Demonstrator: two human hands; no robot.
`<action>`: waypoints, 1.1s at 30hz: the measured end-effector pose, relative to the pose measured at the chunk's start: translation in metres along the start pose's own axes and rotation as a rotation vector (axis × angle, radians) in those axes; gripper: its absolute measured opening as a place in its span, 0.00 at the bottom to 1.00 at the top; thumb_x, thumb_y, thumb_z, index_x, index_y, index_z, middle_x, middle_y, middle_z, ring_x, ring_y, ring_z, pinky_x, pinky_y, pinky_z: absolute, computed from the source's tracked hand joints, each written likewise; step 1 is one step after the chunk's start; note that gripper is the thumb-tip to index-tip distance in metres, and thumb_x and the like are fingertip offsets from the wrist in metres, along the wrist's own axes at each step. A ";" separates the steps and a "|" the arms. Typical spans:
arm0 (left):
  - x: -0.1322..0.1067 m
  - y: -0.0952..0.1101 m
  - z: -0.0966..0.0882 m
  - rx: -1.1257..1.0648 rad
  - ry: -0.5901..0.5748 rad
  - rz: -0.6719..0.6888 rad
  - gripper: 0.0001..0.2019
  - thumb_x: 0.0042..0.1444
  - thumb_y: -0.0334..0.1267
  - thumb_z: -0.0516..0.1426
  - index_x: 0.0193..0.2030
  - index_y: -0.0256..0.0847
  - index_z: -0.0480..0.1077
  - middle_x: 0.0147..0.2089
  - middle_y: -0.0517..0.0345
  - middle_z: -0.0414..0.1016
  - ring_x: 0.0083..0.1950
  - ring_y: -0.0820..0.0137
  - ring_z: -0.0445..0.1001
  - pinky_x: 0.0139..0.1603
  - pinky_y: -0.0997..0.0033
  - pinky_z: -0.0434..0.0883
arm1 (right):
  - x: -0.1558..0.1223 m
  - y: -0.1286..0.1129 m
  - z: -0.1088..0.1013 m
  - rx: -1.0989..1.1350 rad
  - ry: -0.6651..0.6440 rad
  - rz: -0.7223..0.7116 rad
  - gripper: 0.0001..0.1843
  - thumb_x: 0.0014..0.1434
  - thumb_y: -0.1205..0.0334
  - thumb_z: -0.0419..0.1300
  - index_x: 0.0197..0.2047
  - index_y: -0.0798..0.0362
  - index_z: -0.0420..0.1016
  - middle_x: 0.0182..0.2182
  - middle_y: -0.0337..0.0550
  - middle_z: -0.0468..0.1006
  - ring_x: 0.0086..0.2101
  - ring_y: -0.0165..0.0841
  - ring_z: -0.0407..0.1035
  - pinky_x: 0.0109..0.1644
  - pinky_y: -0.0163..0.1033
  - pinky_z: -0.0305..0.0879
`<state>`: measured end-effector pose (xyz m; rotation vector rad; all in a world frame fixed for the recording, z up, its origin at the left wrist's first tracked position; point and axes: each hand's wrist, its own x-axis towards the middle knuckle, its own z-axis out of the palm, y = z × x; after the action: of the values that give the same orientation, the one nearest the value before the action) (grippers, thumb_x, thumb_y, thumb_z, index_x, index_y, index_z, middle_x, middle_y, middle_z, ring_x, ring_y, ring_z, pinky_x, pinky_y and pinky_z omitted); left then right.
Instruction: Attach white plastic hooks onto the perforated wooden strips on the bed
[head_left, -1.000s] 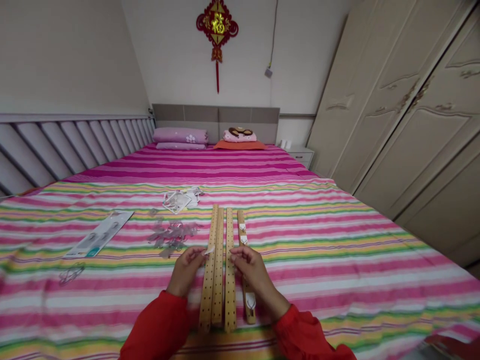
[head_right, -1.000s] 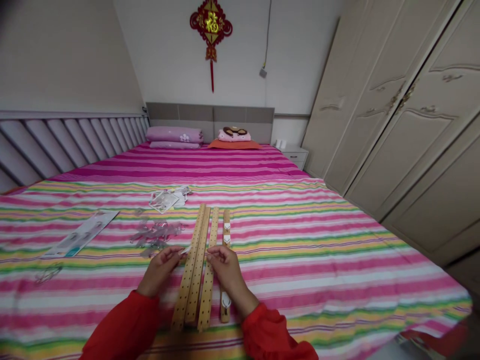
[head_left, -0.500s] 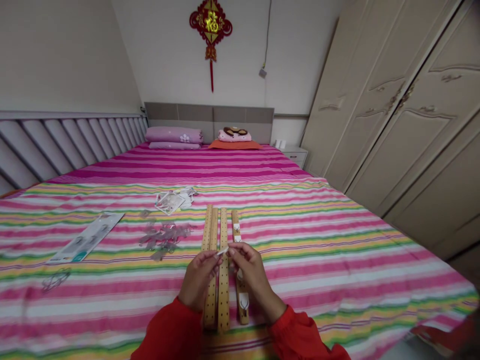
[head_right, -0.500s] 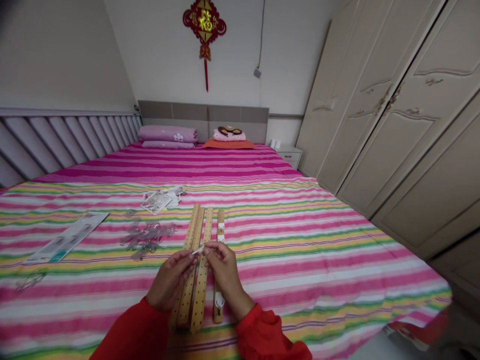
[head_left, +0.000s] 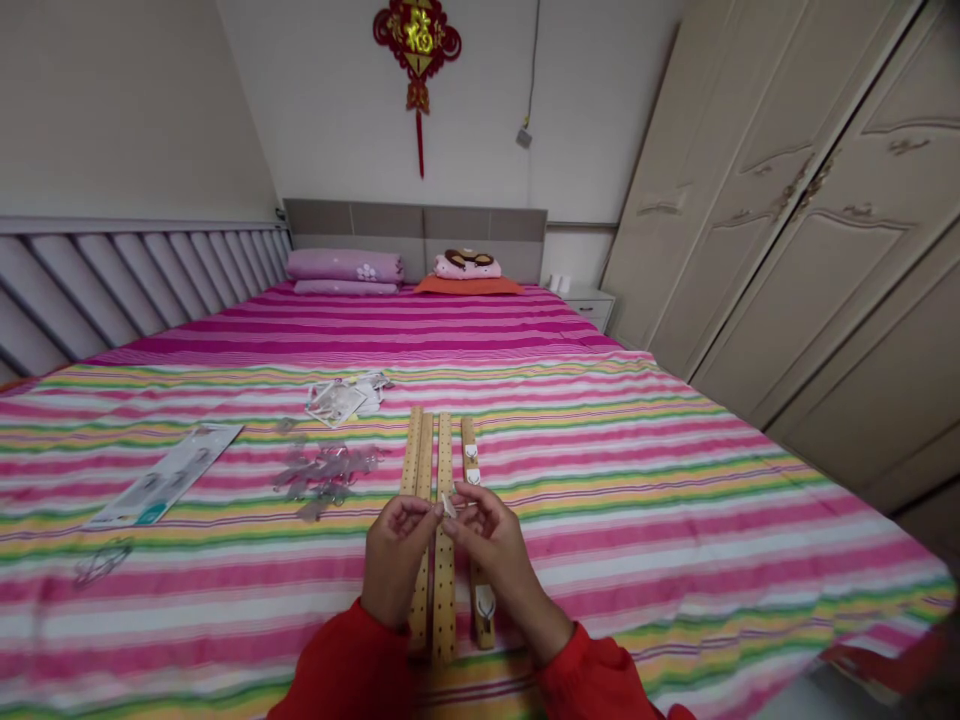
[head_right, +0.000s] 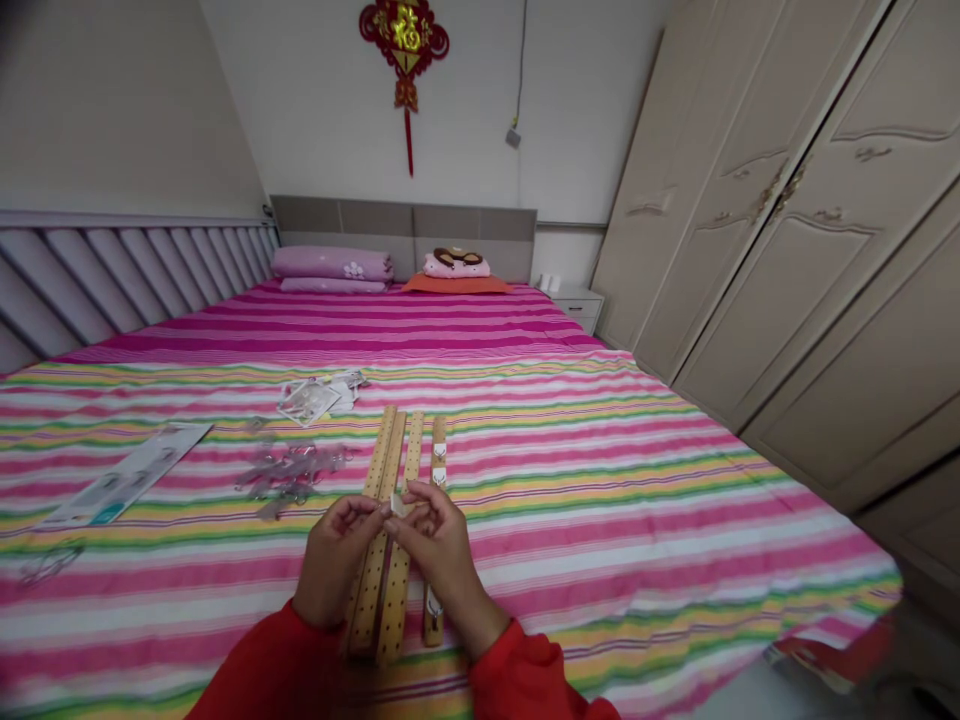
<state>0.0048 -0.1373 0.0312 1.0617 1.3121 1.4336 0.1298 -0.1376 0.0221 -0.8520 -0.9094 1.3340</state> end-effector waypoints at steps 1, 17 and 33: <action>0.000 0.000 0.001 0.000 0.001 0.007 0.16 0.38 0.45 0.65 0.26 0.40 0.65 0.24 0.62 0.73 0.29 0.71 0.74 0.31 0.73 0.72 | 0.000 0.000 0.001 -0.003 0.006 -0.011 0.25 0.35 0.62 0.73 0.41 0.50 0.77 0.33 0.39 0.76 0.26 0.28 0.68 0.30 0.33 0.65; -0.008 -0.018 0.021 -0.048 -0.020 0.137 0.13 0.42 0.44 0.63 0.28 0.41 0.64 0.36 0.55 0.75 0.40 0.67 0.76 0.42 0.67 0.75 | 0.008 0.004 -0.005 0.225 0.207 0.119 0.13 0.39 0.58 0.72 0.27 0.55 0.76 0.21 0.39 0.77 0.23 0.29 0.71 0.29 0.32 0.69; 0.100 -0.017 0.044 0.067 -0.325 0.048 0.15 0.39 0.46 0.63 0.31 0.37 0.71 0.29 0.57 0.76 0.31 0.70 0.75 0.36 0.68 0.72 | 0.103 0.004 -0.043 0.011 0.127 0.111 0.14 0.35 0.59 0.72 0.26 0.56 0.78 0.19 0.40 0.78 0.21 0.28 0.70 0.26 0.32 0.67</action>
<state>0.0257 -0.0288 0.0197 1.3173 1.1113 1.1967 0.1692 -0.0343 0.0064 -0.9789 -0.7646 1.3627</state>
